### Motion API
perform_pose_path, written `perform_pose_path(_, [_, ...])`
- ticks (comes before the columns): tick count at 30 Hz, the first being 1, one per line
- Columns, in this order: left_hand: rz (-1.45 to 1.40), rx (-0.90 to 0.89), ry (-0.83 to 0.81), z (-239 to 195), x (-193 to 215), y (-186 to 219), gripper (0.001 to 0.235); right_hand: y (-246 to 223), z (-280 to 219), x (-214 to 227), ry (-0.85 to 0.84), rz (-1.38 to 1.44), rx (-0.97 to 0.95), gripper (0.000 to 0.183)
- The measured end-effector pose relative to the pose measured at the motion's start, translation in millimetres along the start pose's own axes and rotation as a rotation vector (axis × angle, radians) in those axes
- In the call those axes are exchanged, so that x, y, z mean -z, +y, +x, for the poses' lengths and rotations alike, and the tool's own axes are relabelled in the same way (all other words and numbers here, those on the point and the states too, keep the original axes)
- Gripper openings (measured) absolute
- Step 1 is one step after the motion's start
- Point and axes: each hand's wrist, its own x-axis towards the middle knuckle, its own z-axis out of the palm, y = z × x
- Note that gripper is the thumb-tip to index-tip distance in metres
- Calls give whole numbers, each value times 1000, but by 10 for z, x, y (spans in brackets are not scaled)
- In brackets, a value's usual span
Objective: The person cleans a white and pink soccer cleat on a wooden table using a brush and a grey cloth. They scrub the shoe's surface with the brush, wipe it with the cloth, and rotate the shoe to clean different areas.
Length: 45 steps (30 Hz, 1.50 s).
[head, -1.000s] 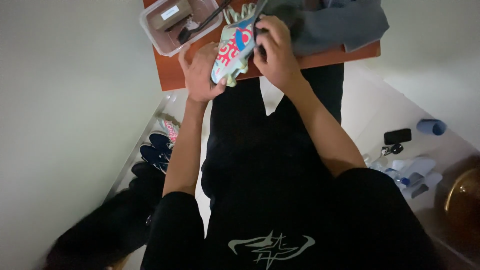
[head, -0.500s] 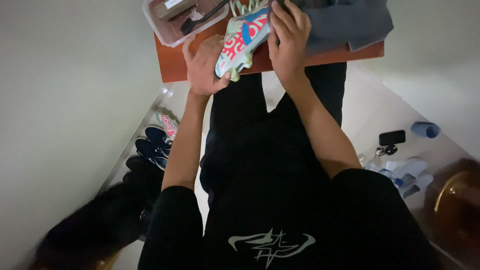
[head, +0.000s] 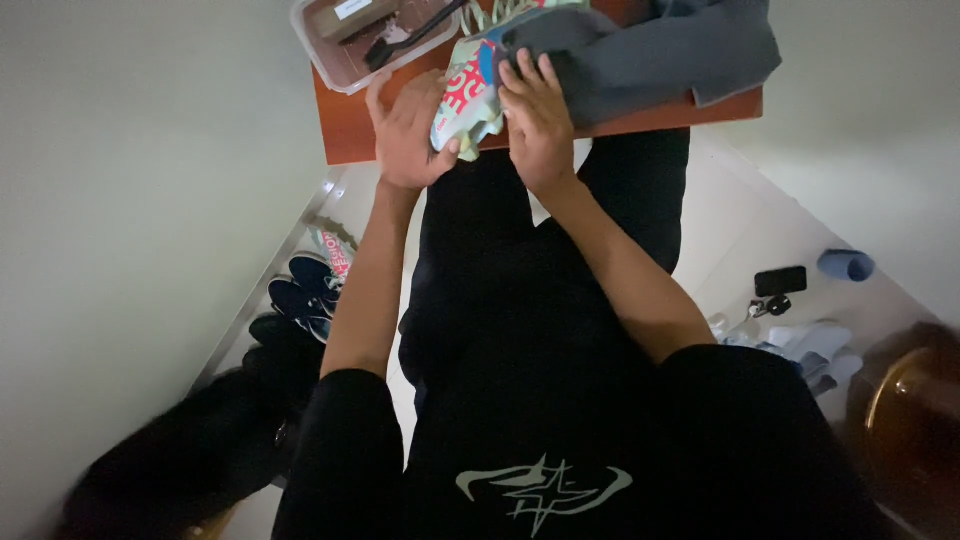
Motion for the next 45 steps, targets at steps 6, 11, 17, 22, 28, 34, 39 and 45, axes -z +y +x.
perform_pose_path(6, [-9,22,2,-17,3,-4,80,-117,11,88,-73,213,-32,27])
perform_pose_path(11, [8,-19,18,-2,39,2,83,-194,105,133,-231,418,72,25])
perform_pose_path(17, [-30,-5,-8,-16,28,-18,96,-200,267,239,-372,376,181,24])
perform_pose_path(22, [-21,33,-29,-55,1,-33,92,-221,325,245,-465,316,271,23])
perform_pose_path(28, [-11,10,25,-30,13,1,90,-210,331,291,-465,304,317,23])
perform_pose_path(34, [10,-29,54,-59,-34,-52,83,-6,124,224,-380,305,155,24])
perform_pose_path(39, [33,-52,76,-107,-133,-115,84,62,80,239,-300,359,67,25])
perform_pose_path(45, [18,-42,73,-91,-88,-91,85,253,58,228,-140,76,91,20])
